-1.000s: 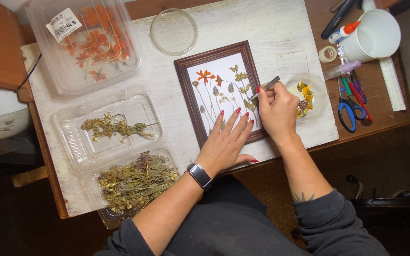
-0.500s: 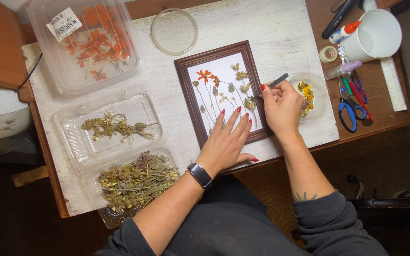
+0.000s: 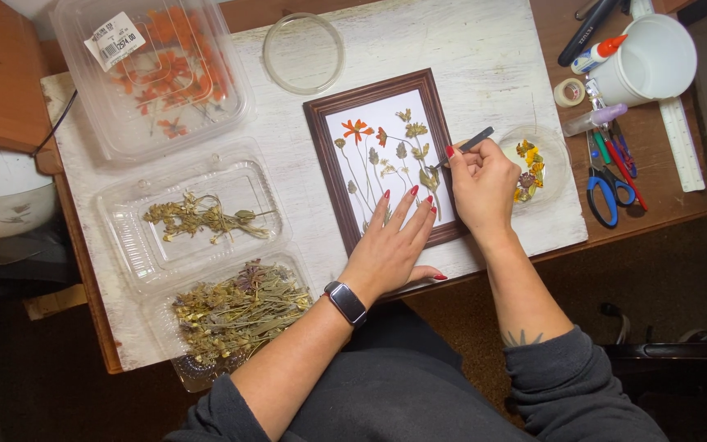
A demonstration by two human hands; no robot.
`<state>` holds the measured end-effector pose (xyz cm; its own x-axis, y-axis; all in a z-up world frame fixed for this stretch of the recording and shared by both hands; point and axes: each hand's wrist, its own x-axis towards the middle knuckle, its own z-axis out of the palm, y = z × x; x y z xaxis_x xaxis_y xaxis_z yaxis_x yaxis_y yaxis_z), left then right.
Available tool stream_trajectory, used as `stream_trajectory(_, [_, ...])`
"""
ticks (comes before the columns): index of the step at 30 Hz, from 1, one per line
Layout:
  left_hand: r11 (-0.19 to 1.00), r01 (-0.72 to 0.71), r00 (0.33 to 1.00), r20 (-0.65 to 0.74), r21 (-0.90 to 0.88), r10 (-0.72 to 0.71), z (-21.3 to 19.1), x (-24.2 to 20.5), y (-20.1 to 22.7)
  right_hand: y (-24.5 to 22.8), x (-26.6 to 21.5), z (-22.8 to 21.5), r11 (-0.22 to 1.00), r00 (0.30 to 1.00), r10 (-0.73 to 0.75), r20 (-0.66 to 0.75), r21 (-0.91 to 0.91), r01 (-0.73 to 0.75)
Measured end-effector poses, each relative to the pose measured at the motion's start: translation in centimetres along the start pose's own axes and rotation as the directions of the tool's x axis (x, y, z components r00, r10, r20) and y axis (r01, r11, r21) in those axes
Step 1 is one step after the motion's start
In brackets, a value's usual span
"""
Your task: Creating a botanical art piece by arranging dried flowers and stems within a frame.
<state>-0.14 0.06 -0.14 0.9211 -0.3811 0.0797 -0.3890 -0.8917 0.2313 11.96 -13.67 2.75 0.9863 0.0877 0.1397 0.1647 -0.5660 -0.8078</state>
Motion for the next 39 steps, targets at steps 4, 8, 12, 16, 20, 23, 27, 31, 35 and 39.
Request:
stream_trajectory(4, [1.000, 0.001, 1.000, 0.004, 0.001, -0.001, -0.1, 0.0, 0.0, -0.1, 0.0, -0.1, 1.000, 1.000, -0.016, -0.002, 0.010, 0.016])
stream_trajectory(8, [1.000, -0.004, 1.000, 0.008, 0.019, 0.004, -0.3, 0.0, 0.1, -0.1, -0.2, -0.2, 0.999, 0.999, -0.037, 0.003, -0.011, 0.037])
stream_trajectory(12, [1.000, -0.004, 1.000, -0.012, 0.016, 0.004, -0.6, -0.2, 0.2, -0.3, -0.3, -0.2, 0.998, 0.999, -0.054, 0.006, -0.033, 0.054])
stream_trajectory(16, [1.000, -0.012, 1.000, -0.017, -0.011, 0.011, -1.6, -0.6, 0.2, -0.6, -0.3, -0.3, 0.999, 0.999, -0.042, 0.000, -0.026, 0.042])
stream_trajectory(20, [0.998, -0.007, 0.999, -0.039, -0.056, 0.005, -1.5, -0.9, 0.3, -0.5, -0.4, 0.0, 0.997, 0.997, -0.072, -0.002, -0.032, 0.071])
stream_trajectory(23, [0.998, -0.004, 0.999, -0.033, -0.064, 0.002, -1.4, -1.0, 0.3, -0.4, -0.6, 0.1, 0.996, 0.996, -0.086, -0.005, -0.037, 0.085])
stream_trajectory(27, [0.998, -0.001, 1.000, -0.019, -0.058, 0.000, -1.3, -1.1, 0.5, -0.6, -0.7, -0.1, 0.993, 0.994, -0.105, -0.007, -0.053, 0.104])
stream_trajectory(31, [0.999, 0.003, 1.000, -0.012, -0.053, -0.004, -1.3, -1.2, 0.6, -0.7, -0.9, -0.3, 0.993, 0.994, -0.107, 0.000, -0.051, 0.107])
stream_trajectory(35, [0.999, 0.000, 1.000, -0.004, -0.033, 0.000, -1.6, -1.5, 0.6, -0.7, -1.1, -0.6, 0.995, 0.996, -0.085, -0.015, -0.045, 0.084])
stream_trajectory(39, [1.000, 0.003, 1.000, -0.014, -0.030, -0.004, -2.6, -2.4, 0.5, 0.1, -1.2, -1.5, 0.999, 0.997, -0.051, -0.049, 0.009, 0.052])
